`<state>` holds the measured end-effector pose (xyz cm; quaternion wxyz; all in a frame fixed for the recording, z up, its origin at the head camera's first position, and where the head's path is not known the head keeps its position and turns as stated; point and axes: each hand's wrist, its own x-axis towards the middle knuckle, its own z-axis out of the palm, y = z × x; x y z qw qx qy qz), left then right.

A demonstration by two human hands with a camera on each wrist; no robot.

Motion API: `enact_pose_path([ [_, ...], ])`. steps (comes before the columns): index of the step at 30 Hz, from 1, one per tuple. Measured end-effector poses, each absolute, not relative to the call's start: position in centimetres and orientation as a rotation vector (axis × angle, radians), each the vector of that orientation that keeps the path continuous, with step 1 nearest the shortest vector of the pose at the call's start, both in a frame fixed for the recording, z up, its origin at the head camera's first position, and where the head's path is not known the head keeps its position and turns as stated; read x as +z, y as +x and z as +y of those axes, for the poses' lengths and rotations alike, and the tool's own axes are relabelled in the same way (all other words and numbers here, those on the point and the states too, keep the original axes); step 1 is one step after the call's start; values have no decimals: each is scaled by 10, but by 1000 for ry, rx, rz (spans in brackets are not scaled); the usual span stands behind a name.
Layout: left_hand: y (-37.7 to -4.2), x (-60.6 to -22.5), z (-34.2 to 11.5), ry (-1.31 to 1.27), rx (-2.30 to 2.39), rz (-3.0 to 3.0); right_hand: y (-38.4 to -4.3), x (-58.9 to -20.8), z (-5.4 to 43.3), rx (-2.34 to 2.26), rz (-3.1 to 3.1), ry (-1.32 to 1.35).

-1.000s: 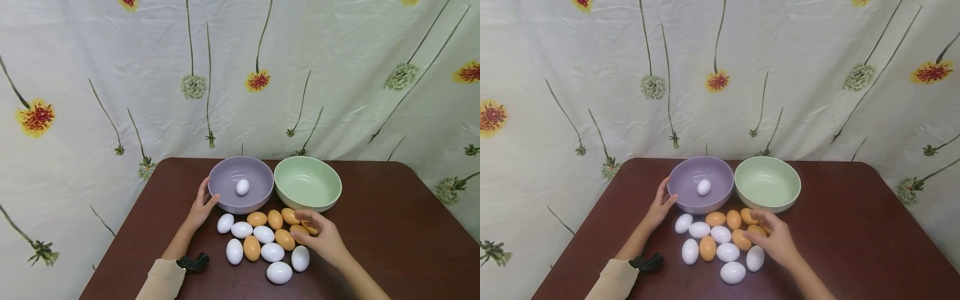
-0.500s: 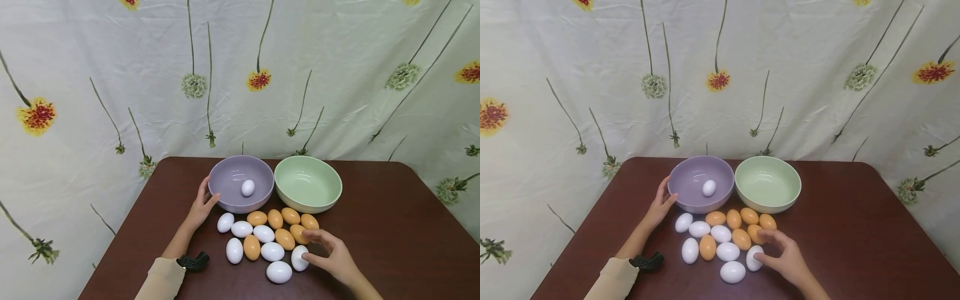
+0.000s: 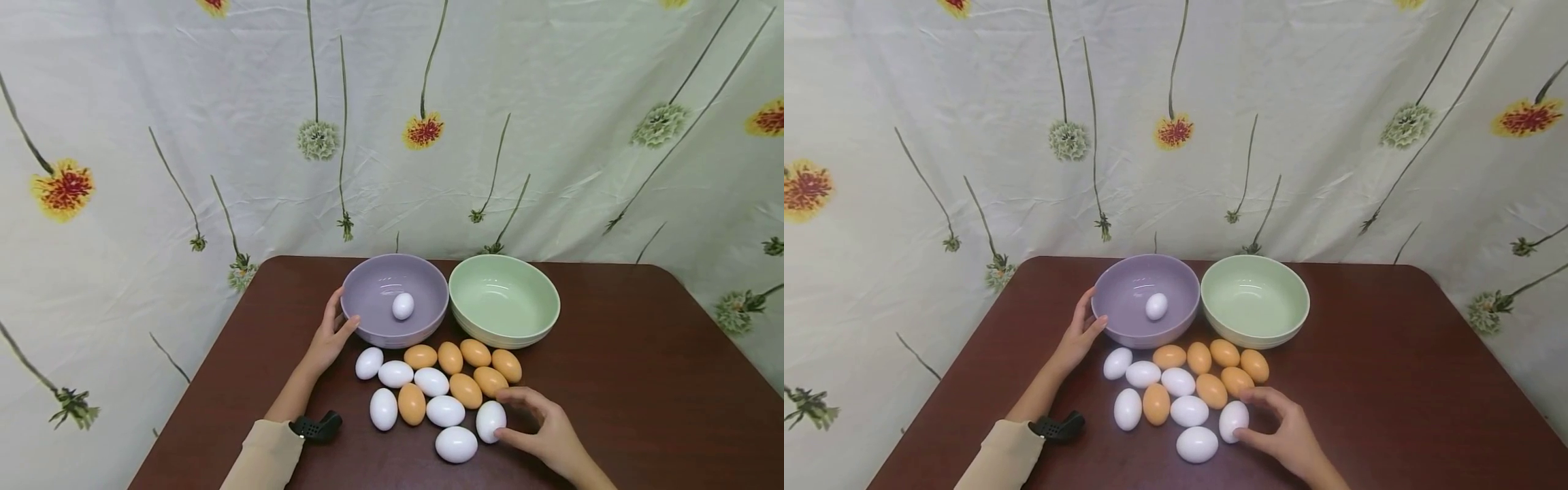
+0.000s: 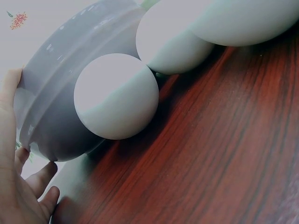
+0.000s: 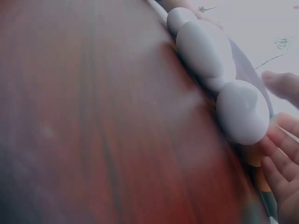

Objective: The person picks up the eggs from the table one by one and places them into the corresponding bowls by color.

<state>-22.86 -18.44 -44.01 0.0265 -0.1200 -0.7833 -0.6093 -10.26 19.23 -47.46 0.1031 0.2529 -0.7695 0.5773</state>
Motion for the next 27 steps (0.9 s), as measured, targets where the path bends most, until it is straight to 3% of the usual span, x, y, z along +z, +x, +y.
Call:
enact_pose_path([
  [27, -229, -441, -185, -360, -1877, -2426, -105, -496, 185, 1444, -2306, 788],
])
